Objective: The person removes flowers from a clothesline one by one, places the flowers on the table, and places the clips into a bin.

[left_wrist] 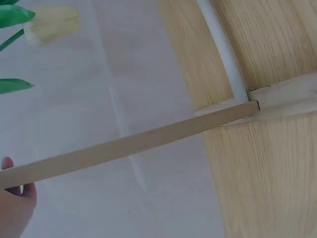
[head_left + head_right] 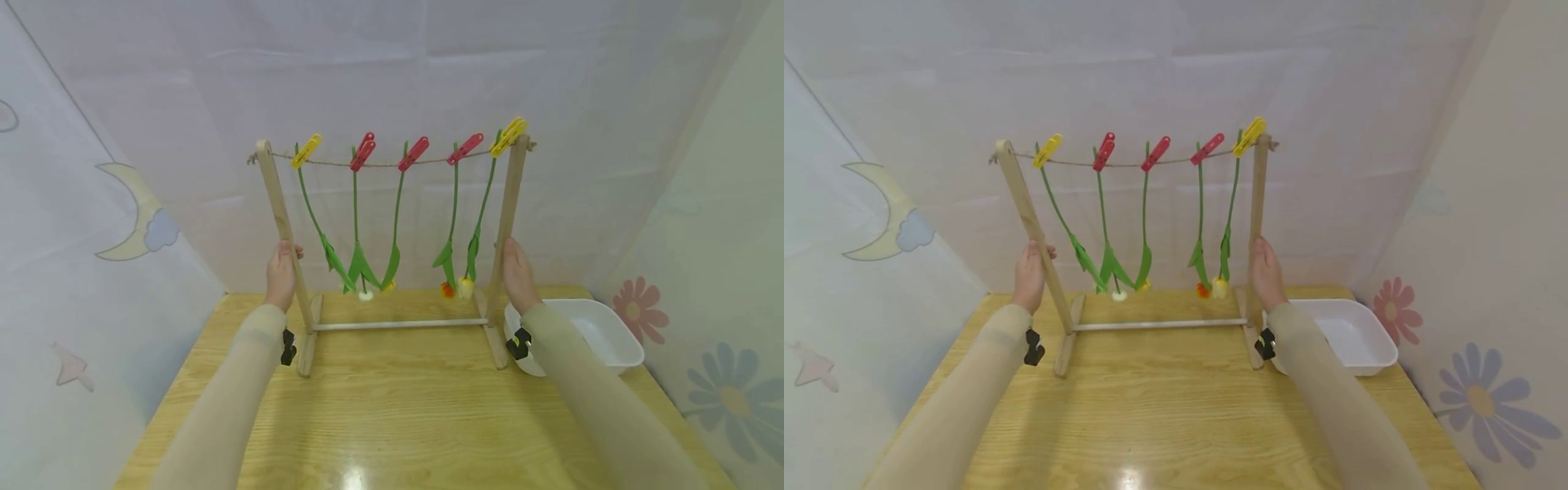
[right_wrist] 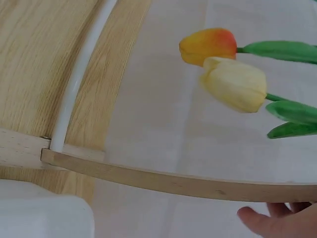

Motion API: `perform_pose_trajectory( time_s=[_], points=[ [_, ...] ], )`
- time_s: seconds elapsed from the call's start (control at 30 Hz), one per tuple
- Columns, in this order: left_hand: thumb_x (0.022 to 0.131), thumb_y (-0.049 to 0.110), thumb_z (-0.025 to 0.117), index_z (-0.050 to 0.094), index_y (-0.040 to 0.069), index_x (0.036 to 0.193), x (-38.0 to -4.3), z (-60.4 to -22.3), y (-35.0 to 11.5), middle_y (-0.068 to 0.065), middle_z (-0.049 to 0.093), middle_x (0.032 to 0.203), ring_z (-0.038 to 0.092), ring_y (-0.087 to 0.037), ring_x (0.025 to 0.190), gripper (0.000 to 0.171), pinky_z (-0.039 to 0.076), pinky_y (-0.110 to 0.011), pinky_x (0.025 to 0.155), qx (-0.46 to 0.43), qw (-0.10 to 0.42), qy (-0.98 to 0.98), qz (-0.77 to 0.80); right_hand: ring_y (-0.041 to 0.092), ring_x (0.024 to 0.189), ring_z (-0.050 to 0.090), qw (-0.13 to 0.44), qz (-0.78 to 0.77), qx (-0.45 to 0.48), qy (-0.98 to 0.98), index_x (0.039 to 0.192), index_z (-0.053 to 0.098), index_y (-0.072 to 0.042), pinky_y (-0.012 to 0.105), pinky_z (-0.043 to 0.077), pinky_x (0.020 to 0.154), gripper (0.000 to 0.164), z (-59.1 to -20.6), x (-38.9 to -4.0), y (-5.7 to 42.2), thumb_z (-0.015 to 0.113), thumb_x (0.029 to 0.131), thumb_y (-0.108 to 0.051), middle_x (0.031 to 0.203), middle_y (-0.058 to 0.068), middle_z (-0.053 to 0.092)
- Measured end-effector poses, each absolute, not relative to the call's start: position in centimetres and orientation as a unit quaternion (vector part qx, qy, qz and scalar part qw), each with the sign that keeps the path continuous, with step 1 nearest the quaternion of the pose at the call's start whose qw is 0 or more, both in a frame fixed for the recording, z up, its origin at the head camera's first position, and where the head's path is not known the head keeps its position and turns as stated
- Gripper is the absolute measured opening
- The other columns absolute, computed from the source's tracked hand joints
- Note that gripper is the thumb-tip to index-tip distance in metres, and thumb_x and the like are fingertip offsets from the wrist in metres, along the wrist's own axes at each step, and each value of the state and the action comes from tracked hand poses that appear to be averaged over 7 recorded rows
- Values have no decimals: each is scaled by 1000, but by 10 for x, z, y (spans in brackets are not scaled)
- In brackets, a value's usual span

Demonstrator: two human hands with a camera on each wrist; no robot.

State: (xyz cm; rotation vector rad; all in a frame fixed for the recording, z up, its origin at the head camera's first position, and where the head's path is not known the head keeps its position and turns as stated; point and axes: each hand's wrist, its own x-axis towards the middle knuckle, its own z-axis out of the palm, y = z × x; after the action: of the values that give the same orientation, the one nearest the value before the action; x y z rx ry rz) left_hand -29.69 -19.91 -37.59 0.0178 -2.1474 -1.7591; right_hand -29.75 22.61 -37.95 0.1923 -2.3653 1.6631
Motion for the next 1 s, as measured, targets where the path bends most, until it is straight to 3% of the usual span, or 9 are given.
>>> perform_pose_trajectory(
  time_s=[0.07, 0.13, 0.2, 0.3, 0.5, 0.67, 0.87, 1.0],
  points=[
    [111, 42, 18, 47, -9, 134, -300, -378, -201, -28, 51, 125, 50, -35, 123, 63, 34, -47, 114, -1, 185, -757, -626, 41, 140, 36, 134, 578, 58, -803, 143, 36, 13, 51, 25, 120, 66, -380, -306, 224, 12, 111, -39, 146, 33, 40],
    [110, 40, 18, 45, -9, 138, -302, -379, -201, -20, 54, 114, 52, -28, 115, 62, 35, -43, 111, -7, 187, -751, -633, 34, 121, 49, 147, 590, 43, -792, 130, 44, 13, 44, 35, 109, 62, -383, -315, 222, 13, 111, -38, 121, 26, 55],
    [110, 40, 20, 44, -8, 139, -304, -381, -202, -9, 53, 103, 52, -18, 105, 61, 37, -39, 107, -6, 186, -741, -645, 22, 105, 53, 163, 600, 35, -783, 124, 46, 11, 35, 37, 99, 58, -387, -322, 220, 13, 111, -36, 101, 13, 57],
    [108, 42, 20, 47, -5, 128, -305, -383, -202, 1, 47, 97, 48, -8, 96, 58, 38, -34, 104, 1, 179, -725, -665, 9, 86, 50, 185, 619, 36, -763, 119, 46, 9, 26, 38, 87, 56, -393, -329, 216, 13, 111, -35, 84, 0, 49],
    [105, 47, 19, 46, -4, 123, -302, -387, -202, -2, 45, 97, 47, -9, 96, 60, 39, -32, 104, 14, 179, -723, -667, 7, 80, 46, 186, 648, 37, -738, 113, 46, 1, 20, 42, 81, 54, -399, -329, 213, 13, 106, -42, 84, -1, 44],
    [97, 55, 20, 46, -4, 121, -297, -386, -203, 1, 45, 94, 46, -8, 93, 69, 38, -30, 100, 7, 191, -721, -666, 12, 83, 45, 185, 672, 32, -717, 110, 46, -1, 21, 42, 84, 47, -392, -317, 207, 15, 107, -37, 85, 3, 42],
    [94, 59, 18, 47, 8, 112, -288, -385, -206, 0, 44, 94, 44, -8, 92, 61, 36, -27, 96, 15, 203, -724, -659, 14, 80, 45, 201, 682, 45, -701, 103, 47, -3, 23, 45, 83, 48, -377, -298, 192, 21, 100, -43, 82, 6, 43],
    [94, 57, 18, 47, 8, 110, -284, -385, -207, 2, 44, 91, 44, -8, 91, 59, 35, -27, 95, 14, 208, -721, -661, 16, 80, 43, 195, 681, 44, -705, 104, 46, -1, 23, 44, 84, 45, -375, -295, 189, 18, 104, -37, 83, 8, 41]
  ],
)
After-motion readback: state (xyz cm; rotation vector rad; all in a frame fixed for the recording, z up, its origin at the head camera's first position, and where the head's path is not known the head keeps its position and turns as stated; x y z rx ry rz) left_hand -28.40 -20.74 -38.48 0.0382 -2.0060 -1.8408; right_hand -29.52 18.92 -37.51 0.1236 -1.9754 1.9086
